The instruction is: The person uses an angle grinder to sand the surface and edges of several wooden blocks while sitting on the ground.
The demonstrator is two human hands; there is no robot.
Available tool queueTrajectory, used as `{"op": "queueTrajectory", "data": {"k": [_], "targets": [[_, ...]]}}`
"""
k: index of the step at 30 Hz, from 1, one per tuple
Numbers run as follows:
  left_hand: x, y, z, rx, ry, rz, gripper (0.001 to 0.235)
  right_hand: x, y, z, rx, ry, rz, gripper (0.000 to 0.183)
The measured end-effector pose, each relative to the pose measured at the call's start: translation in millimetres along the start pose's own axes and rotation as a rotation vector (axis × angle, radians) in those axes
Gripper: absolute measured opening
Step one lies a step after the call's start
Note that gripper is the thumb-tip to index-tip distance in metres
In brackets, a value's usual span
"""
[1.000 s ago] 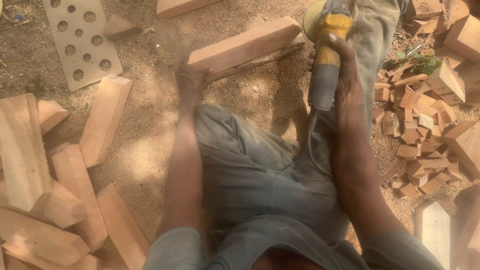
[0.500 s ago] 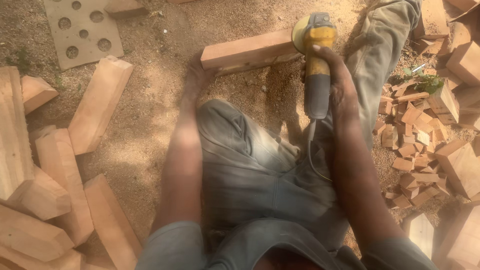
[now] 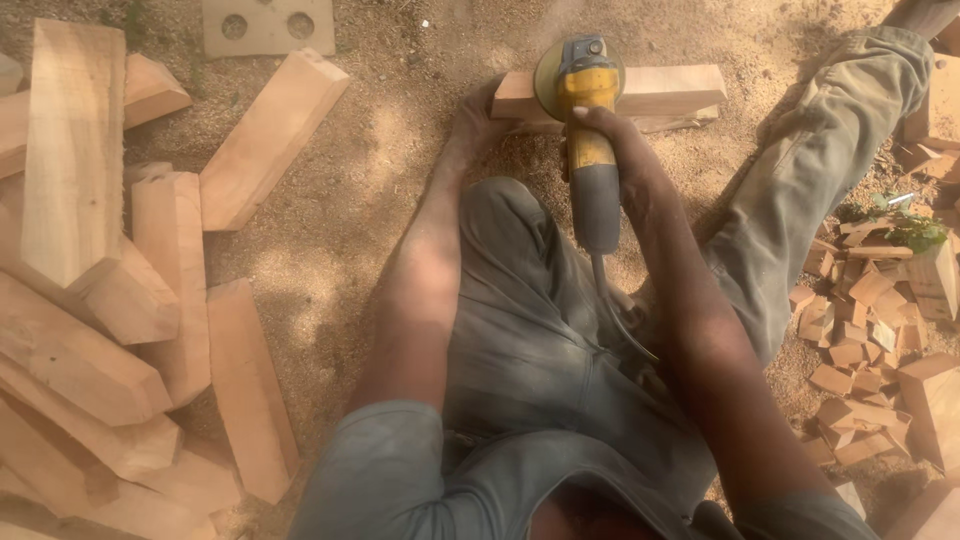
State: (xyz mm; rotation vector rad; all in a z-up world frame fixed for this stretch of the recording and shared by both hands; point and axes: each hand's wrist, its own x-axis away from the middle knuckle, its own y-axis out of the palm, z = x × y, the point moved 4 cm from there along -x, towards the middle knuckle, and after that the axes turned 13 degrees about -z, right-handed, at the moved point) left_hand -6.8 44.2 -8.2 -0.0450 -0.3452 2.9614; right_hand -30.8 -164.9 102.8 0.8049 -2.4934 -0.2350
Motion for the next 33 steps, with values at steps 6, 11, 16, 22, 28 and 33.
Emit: {"op": "queueTrajectory", "data": {"k": [6, 11, 16, 22, 28, 33], "targets": [[2.1, 0.6, -6.0, 0.181, -0.056, 0.011, 0.050, -13.1, 42.7, 3.4, -0.110, 0.063, -0.005, 0.061], [-6.6, -0.4, -23.3, 0.071, -0.033, 0.027, 0.064, -5.5, 41.3, 3.3, -0.121, 0.048, -0.008, 0.062], [-17.8, 5.9, -38.6, -0.070, -0.068, 0.025, 0.066, 19.0, 14.8, -15.6, -0.057, -0.001, 0.109, 0.062], [-22.6, 1.0, -48.6, -0.151, -0.112, 0.030, 0.078, 64.1, -30.9, -25.2, -0.109, -0.202, 0.202, 0.069], [-23.1, 1.2, -53.6, -0.051, -0.097, 0.076, 0.082, 82.1, -88.6, -28.3, -0.283, -0.257, 0.334, 0.068], [-17.7, 1.8, -35.0, -0.044, -0.080, 0.097, 0.078, 70.6, -103.8, -22.7, -0.358, -0.268, 0.354, 0.067]]}}
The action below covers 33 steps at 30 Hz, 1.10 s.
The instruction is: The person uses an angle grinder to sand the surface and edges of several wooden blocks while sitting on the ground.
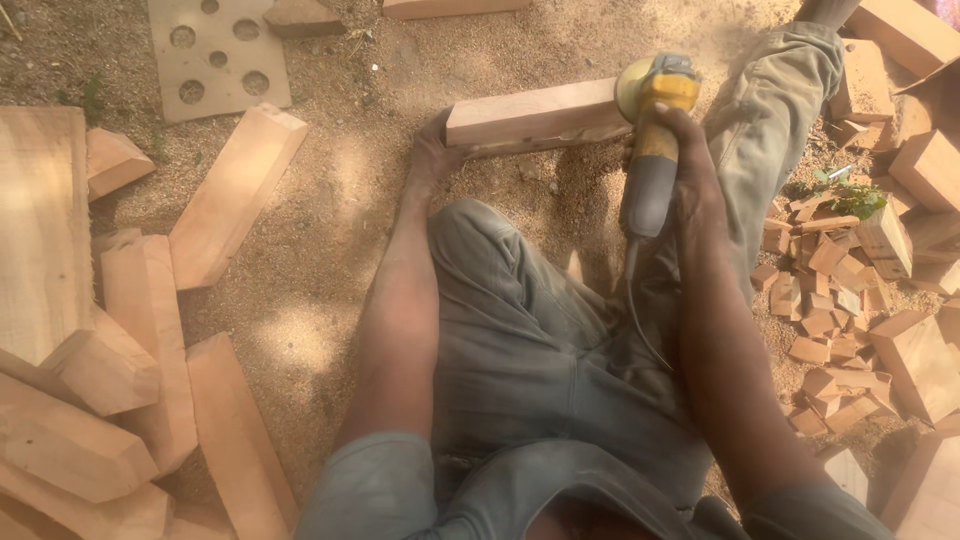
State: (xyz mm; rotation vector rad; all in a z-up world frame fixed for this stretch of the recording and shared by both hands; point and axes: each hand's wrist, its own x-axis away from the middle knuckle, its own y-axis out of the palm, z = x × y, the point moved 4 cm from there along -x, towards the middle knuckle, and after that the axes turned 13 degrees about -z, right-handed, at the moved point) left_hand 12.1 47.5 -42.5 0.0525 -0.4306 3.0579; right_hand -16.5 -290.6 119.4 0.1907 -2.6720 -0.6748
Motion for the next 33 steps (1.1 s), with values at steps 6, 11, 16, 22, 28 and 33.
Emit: {"op": "queueTrajectory", "data": {"k": [6, 11, 16, 22, 28, 33], "targets": [[32.7, -6.2, 48.5, 0.152, -0.005, -0.035, 0.058, -10.7, 47.6, 51.2, 0.146, 0.212, -0.168, 0.068], [45.5, -2.4, 79.0, 0.046, -0.109, -0.042, 0.051, -19.9, 79.4, 72.4, 0.262, 0.265, -0.348, 0.070], [35.2, -5.5, 67.8, -0.034, -0.145, -0.089, 0.060, -18.7, 36.3, 44.0, 0.174, 0.206, -0.223, 0.074], [15.7, -4.3, 34.5, -0.133, -0.031, -0.037, 0.062, -16.6, -25.4, 7.1, 0.102, 0.048, -0.085, 0.076], [19.9, -8.6, 18.5, -0.095, -0.052, -0.030, 0.066, -5.8, -57.2, 2.4, -0.047, -0.041, -0.026, 0.077], [29.3, -14.1, 41.4, -0.191, -0.024, -0.083, 0.072, 13.5, -76.6, -4.0, -0.118, -0.094, -0.015, 0.079]]}}
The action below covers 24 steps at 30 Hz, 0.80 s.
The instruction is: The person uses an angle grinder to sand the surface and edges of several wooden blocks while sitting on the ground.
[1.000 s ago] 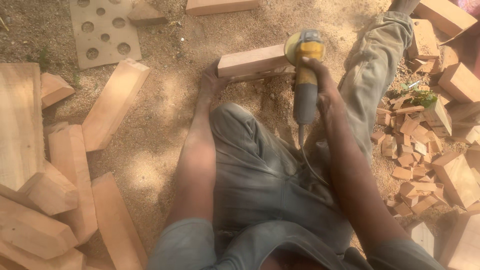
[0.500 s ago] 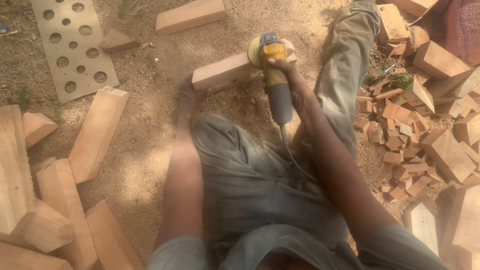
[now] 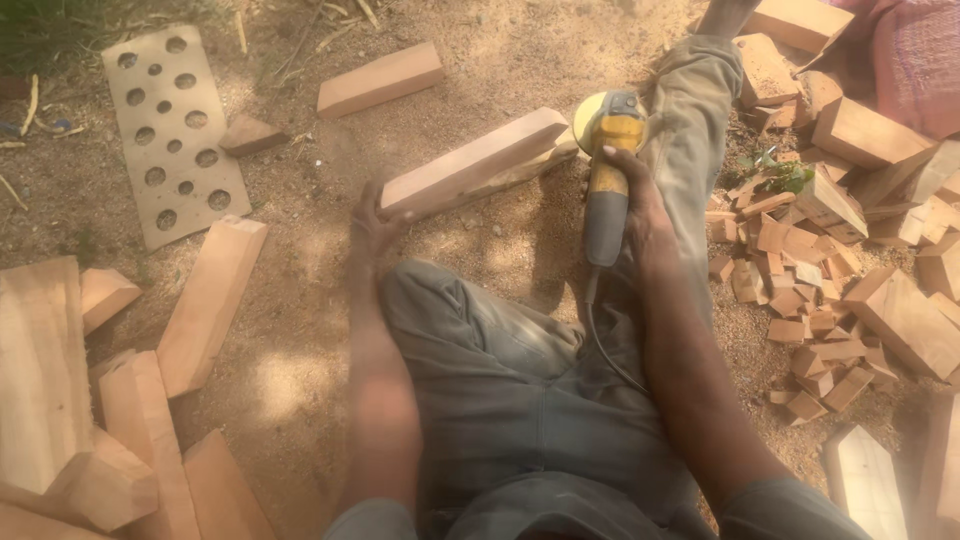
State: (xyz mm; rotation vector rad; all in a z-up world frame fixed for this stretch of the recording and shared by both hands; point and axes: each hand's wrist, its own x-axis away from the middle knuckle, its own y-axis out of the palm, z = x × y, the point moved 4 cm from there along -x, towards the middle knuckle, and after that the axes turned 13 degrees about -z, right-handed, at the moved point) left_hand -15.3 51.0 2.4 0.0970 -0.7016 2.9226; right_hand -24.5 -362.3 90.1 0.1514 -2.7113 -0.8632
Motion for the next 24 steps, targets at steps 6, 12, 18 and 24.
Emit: {"op": "queueTrajectory", "data": {"k": [6, 12, 18, 24], "targets": [[-50.5, 17.1, 105.4, -0.872, 0.239, -0.044, 0.083, 1.1, -7.3, -16.1, -0.037, -0.038, -0.005, 0.078], [-80.7, 59.9, 95.7, -0.978, -0.226, -0.385, 0.053, -10.1, -19.6, -2.7, -0.131, 0.000, -0.110, 0.070], [-74.2, 66.2, 63.1, -0.932, -0.037, -0.137, 0.055, -11.1, -25.2, 3.2, -0.178, 0.015, -0.148, 0.067], [-64.7, 60.8, 103.5, -1.049, 0.320, -0.087, 0.083, 12.3, 10.4, -18.6, -0.033, -0.006, 0.023, 0.071]]}}
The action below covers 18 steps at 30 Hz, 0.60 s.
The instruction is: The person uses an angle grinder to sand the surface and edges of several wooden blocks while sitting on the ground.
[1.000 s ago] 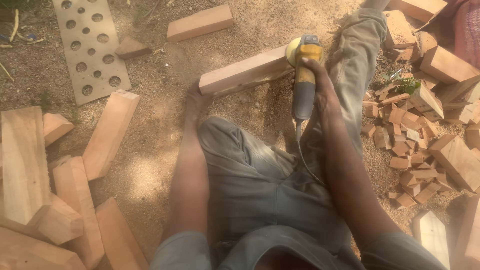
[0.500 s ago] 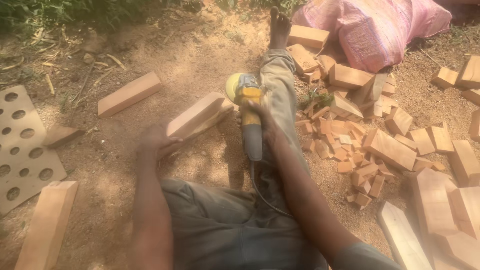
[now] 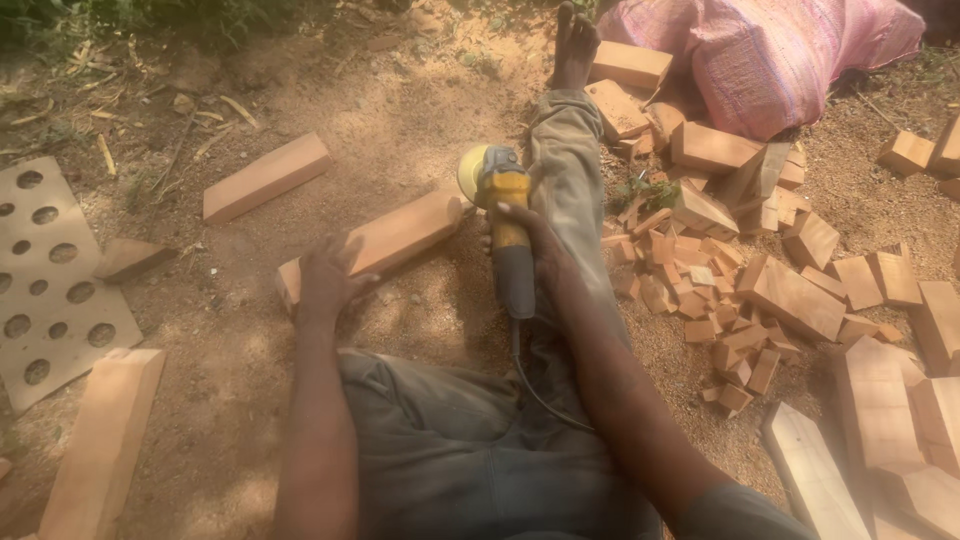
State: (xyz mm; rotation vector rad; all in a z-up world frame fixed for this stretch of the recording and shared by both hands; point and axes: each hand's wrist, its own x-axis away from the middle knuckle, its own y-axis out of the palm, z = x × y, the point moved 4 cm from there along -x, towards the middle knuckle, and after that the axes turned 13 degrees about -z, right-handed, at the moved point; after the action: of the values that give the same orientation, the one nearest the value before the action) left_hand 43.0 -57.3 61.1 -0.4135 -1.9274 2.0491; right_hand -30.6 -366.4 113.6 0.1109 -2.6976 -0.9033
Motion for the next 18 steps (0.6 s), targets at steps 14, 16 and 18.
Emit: {"op": "queueTrajectory", "data": {"k": [14, 16, 18], "targets": [[14.5, 68.0, -67.3, 0.190, -0.415, -0.556, 0.129, -42.1, 19.4, 50.2, 0.351, 0.196, -0.039, 0.074], [9.3, 76.9, -66.8, 0.192, -0.397, -0.547, 0.122, -61.9, 23.1, 60.4, 0.349, 0.219, -0.090, 0.073], [8.4, 80.7, -70.5, 0.189, -0.379, -0.497, 0.114, -75.2, 30.7, 78.9, 0.294, 0.263, -0.120, 0.073]]}}
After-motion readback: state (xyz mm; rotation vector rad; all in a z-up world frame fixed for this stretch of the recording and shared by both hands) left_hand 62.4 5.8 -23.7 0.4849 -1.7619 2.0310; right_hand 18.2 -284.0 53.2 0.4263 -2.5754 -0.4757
